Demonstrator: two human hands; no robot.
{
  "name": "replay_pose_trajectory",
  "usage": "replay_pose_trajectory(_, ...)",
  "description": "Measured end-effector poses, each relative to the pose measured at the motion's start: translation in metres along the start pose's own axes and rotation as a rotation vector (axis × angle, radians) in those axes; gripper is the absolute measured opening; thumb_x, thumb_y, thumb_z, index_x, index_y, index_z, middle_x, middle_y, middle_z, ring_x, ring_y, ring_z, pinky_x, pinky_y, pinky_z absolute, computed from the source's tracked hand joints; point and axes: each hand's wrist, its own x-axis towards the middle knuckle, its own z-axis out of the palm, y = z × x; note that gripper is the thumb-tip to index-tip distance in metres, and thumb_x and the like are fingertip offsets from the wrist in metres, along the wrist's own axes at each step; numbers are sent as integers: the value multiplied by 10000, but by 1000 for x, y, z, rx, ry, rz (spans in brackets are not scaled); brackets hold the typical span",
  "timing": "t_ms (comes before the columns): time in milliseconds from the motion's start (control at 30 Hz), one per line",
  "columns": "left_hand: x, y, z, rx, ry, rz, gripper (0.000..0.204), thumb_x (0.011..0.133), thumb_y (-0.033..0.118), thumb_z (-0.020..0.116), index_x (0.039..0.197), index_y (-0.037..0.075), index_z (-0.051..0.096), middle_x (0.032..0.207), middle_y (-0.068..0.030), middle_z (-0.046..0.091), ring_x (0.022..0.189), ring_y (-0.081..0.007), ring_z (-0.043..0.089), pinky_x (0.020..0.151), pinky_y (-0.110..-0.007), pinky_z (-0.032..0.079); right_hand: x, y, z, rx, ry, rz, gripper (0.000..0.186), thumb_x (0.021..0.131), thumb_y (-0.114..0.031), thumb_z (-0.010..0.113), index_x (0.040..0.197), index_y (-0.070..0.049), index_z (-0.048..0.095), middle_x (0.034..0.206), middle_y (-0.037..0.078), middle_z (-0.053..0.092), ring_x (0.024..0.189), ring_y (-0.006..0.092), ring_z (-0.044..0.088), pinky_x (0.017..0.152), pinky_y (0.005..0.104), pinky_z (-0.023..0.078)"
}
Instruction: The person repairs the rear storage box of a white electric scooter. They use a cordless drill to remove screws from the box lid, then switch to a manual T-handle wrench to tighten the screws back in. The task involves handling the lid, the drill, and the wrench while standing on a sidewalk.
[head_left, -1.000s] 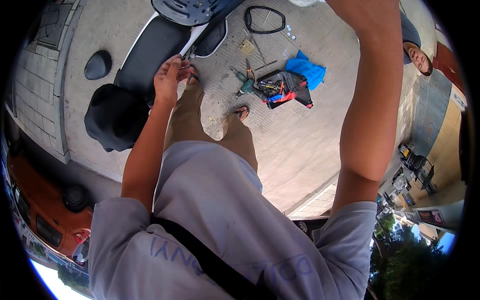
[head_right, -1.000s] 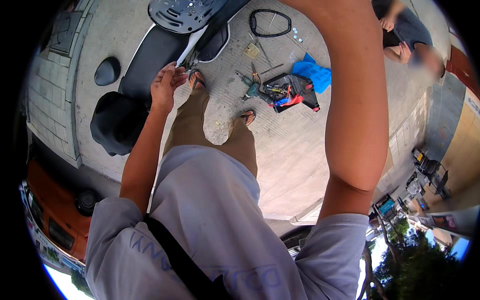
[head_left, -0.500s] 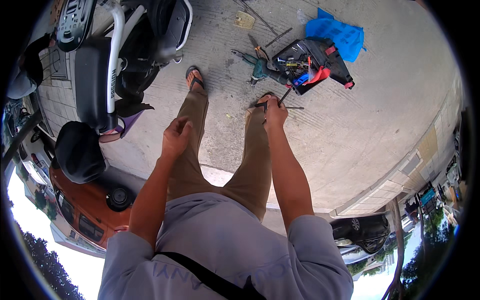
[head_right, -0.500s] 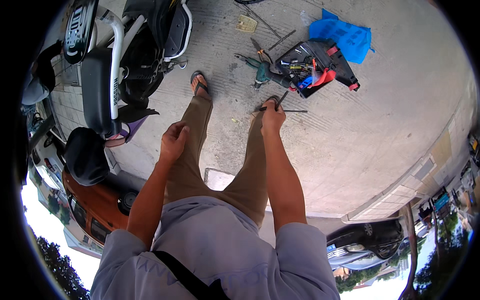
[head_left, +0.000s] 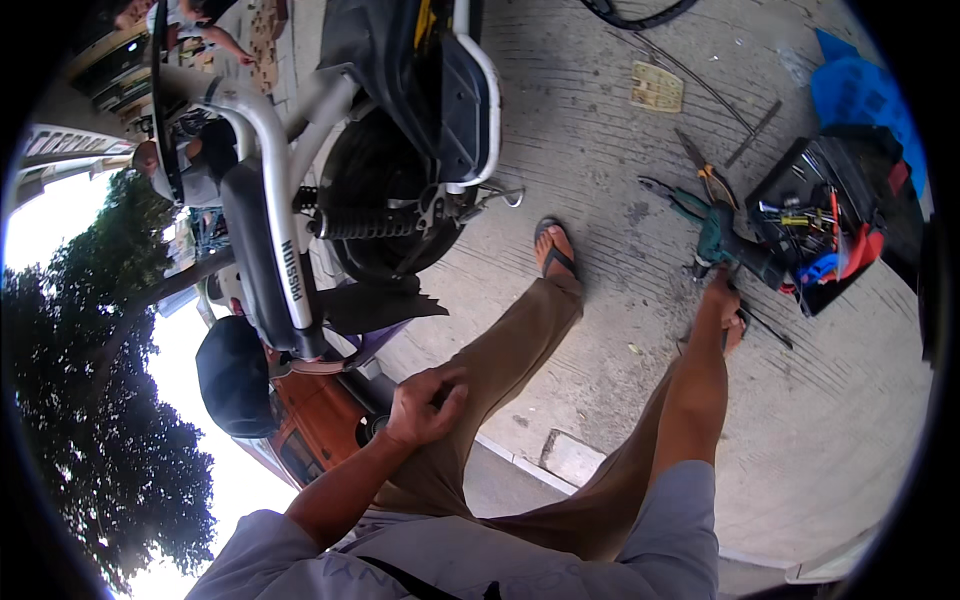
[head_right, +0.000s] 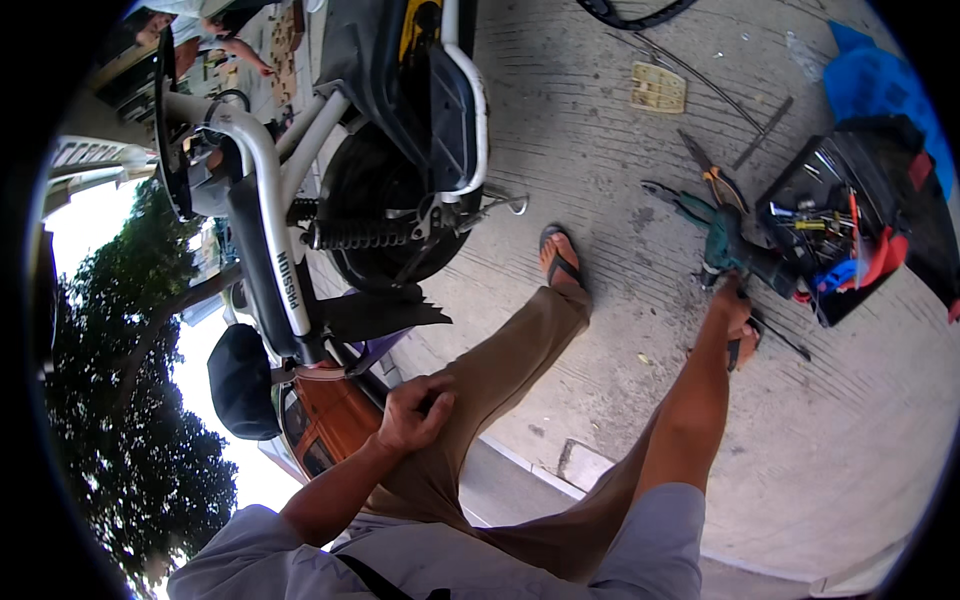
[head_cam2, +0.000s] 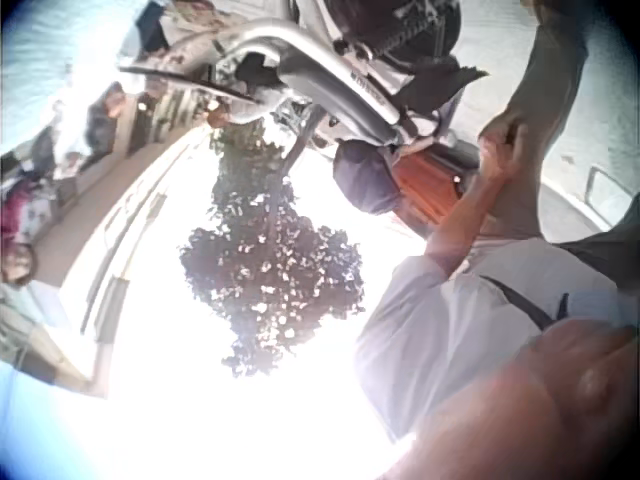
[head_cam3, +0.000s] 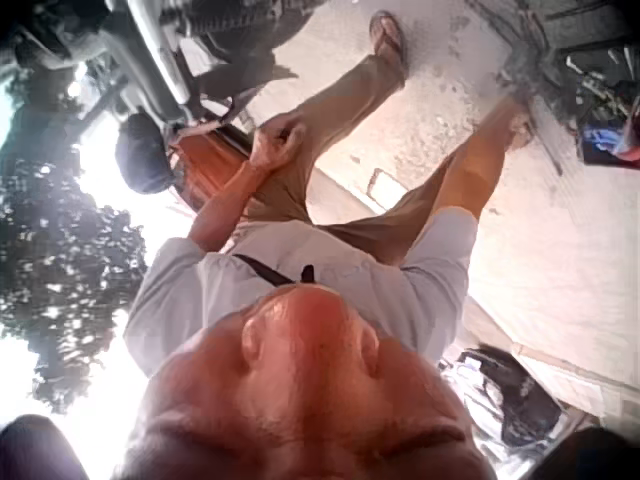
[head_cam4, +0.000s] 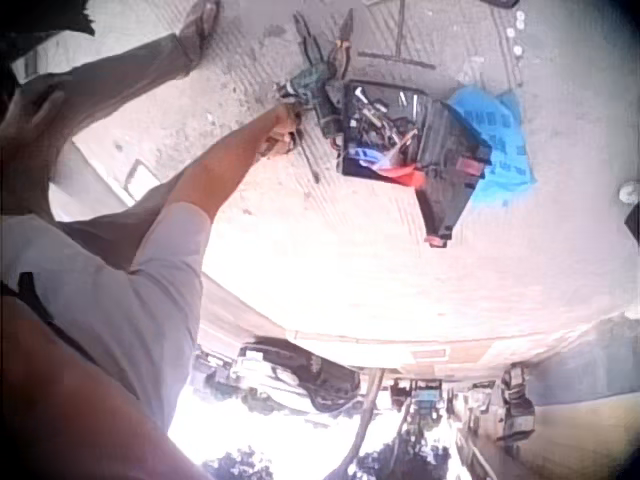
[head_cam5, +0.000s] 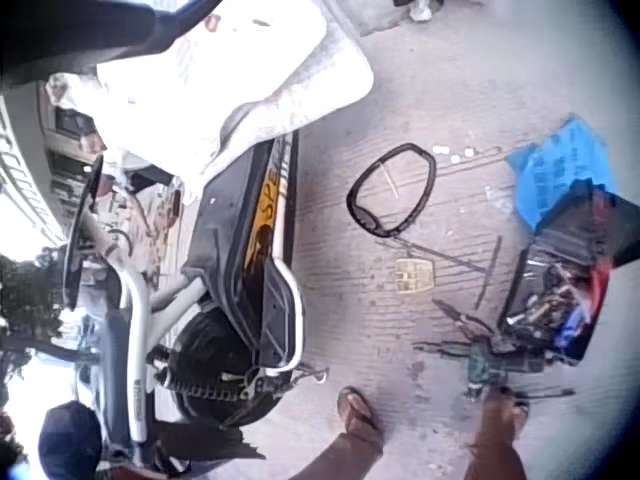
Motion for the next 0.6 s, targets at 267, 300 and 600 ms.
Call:
replay_pose_trajectory(267,5,-12,8,70,29,173,270,924,164,755,1172,58,751,860,-96,734,693,-226,708,662,-345,572,138,51,52,23,30,-376,691,850,-697,764,1017,-29,816,1029,202,796,931,380,763,770,526,589)
replay_pose_trajectory(300,3,-5,0,97,14,158,270,927,169,752,1172,56,750,861,-97,734,695,-227,709,663,-346,572,123,53,68,5,5,-425,663,855,-680,767,1006,-36,818,1013,196,798,913,376,765,755,523,587)
replay_pose_trajectory(600,1,8,2,90,-15,129,306,933,271,738,1179,89,744,868,-125,722,774,-296,725,741,-400,592,117,49,68,259,30,-558,615,916,-502,792,1228,21,711,1121,217,759,924,396,733,798,507,577)
